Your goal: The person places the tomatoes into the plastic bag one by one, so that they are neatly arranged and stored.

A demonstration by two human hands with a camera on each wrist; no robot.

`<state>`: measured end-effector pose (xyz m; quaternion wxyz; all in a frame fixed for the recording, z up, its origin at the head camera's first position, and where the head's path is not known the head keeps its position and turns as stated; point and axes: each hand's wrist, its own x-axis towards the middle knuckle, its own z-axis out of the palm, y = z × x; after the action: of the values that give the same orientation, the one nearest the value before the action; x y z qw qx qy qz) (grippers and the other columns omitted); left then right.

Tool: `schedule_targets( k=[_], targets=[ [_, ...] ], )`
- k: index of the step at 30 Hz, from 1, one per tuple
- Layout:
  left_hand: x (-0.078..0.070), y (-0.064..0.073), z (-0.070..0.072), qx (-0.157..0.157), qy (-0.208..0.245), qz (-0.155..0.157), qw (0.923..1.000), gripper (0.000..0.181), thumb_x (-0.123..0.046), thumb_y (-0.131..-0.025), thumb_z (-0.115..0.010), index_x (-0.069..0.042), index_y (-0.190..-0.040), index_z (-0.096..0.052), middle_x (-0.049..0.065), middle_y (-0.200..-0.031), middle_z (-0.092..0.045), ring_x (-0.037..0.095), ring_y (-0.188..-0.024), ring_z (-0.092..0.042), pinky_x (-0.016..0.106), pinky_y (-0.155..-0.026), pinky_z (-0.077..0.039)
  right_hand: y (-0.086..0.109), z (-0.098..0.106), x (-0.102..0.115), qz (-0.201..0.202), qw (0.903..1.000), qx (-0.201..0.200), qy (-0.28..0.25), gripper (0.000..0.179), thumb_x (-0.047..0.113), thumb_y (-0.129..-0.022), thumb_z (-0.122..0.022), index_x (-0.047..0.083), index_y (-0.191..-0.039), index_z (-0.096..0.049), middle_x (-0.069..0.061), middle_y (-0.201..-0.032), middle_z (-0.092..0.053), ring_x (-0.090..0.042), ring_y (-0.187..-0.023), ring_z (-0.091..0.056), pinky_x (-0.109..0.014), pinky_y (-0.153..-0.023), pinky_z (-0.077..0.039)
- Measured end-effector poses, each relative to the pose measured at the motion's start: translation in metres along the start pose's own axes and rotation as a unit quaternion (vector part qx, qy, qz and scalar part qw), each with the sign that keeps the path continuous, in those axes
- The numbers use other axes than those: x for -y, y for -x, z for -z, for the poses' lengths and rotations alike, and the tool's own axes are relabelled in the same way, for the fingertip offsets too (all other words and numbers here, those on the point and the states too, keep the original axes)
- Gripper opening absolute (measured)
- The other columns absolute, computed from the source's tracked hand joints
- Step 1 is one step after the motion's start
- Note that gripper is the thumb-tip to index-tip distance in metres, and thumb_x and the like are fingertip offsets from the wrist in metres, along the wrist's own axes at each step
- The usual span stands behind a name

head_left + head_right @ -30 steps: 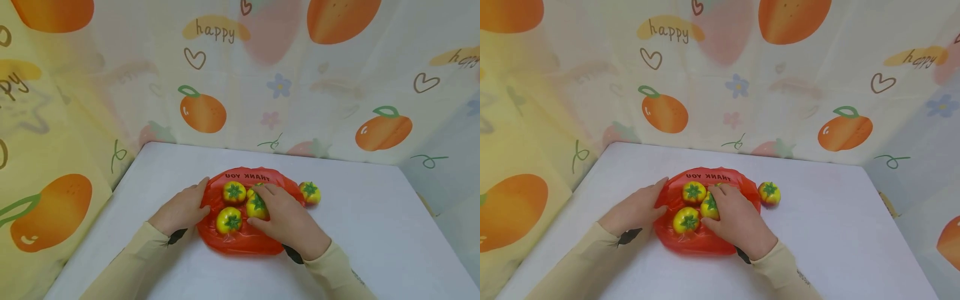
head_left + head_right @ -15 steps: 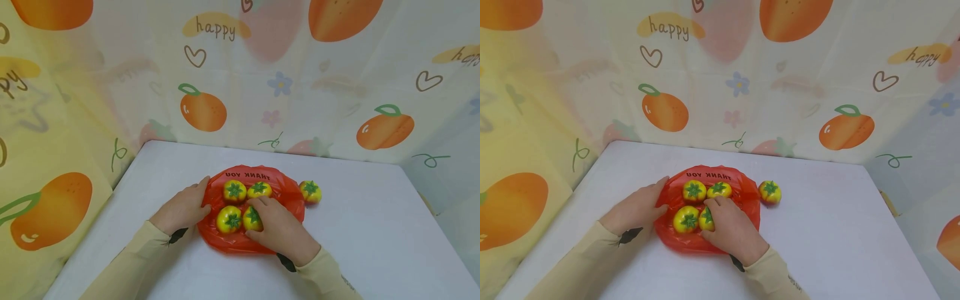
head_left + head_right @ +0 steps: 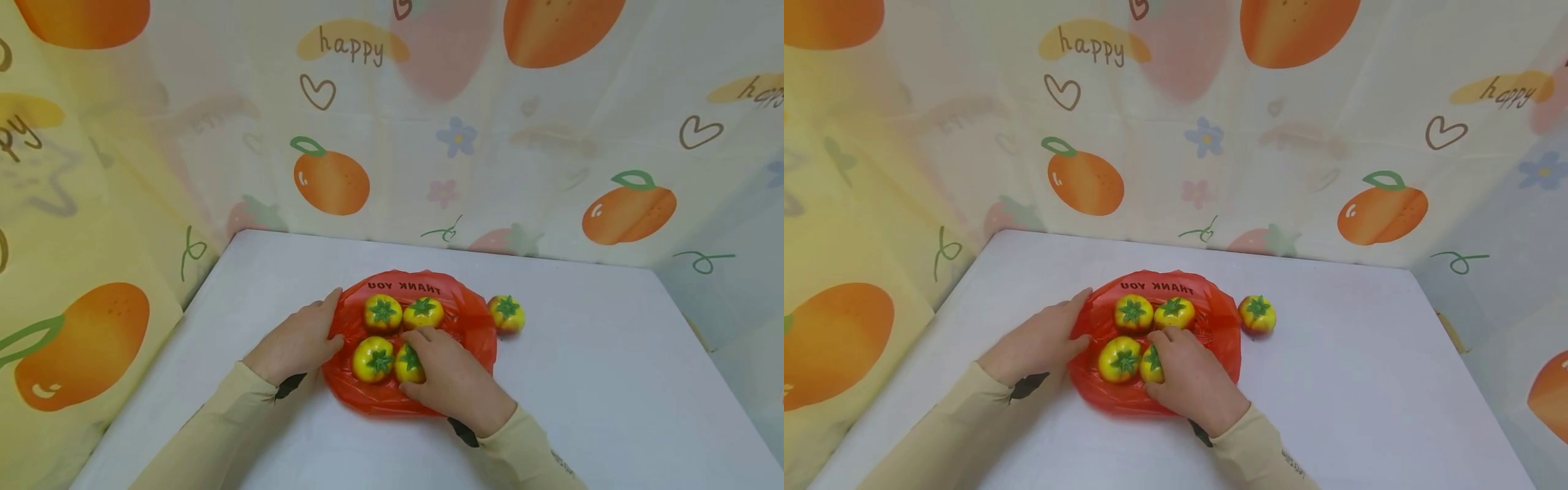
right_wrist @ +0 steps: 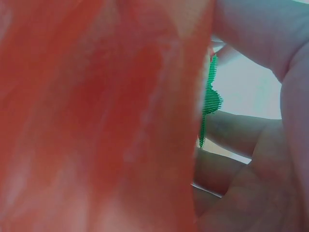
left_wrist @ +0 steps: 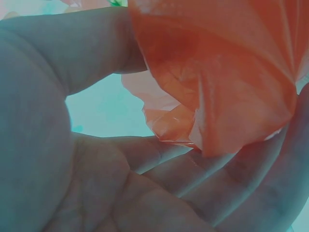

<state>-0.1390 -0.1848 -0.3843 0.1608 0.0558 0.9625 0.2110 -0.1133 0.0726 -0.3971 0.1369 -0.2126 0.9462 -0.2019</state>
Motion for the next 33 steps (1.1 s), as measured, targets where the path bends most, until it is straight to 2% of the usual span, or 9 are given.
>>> schedule_targets(
  k=[5,12,33],
  targets=[
    [-0.001,0.001,0.001,-0.001,-0.004,-0.003,1.0,0.087,-0.025,-0.102,-0.072,-0.002,-0.171,-0.024,0.025,-0.157,-0.057,0.035,-0.133,-0.064,0.056,-0.106,-0.06,-0.001,-0.005,-0.001,0.006,1.0,-0.001,0.003,0.07,0.036,-0.09,-0.088,0.013,-0.15,-0.059,-0.004,-0.143,-0.065,-0.021,-0.128,-0.062,-0.047,-0.107,-0.061],
    [0.0,0.002,0.002,-0.005,-0.003,-0.005,1.0,0.087,-0.025,-0.102,-0.071,-0.002,-0.171,-0.024,0.026,-0.157,-0.056,0.037,-0.135,-0.063,0.057,-0.108,-0.059,-0.004,-0.012,0.001,0.034,0.9993,-0.008,0.016,0.068,0.033,-0.091,-0.086,0.012,-0.15,-0.058,-0.003,-0.142,-0.064,-0.018,-0.126,-0.063,-0.042,-0.107,-0.061],
    [-0.001,0.0,0.0,-0.001,-0.008,-0.004,1.0,0.087,-0.025,-0.102,-0.071,-0.001,-0.17,-0.024,0.026,-0.155,-0.057,0.035,-0.13,-0.065,0.055,-0.106,-0.061,-0.005,-0.015,-0.002,0.031,0.9994,-0.001,0.013,0.067,0.031,-0.092,-0.086,0.014,-0.15,-0.058,-0.002,-0.14,-0.064,-0.017,-0.123,-0.063,-0.041,-0.106,-0.062]
  ],
)
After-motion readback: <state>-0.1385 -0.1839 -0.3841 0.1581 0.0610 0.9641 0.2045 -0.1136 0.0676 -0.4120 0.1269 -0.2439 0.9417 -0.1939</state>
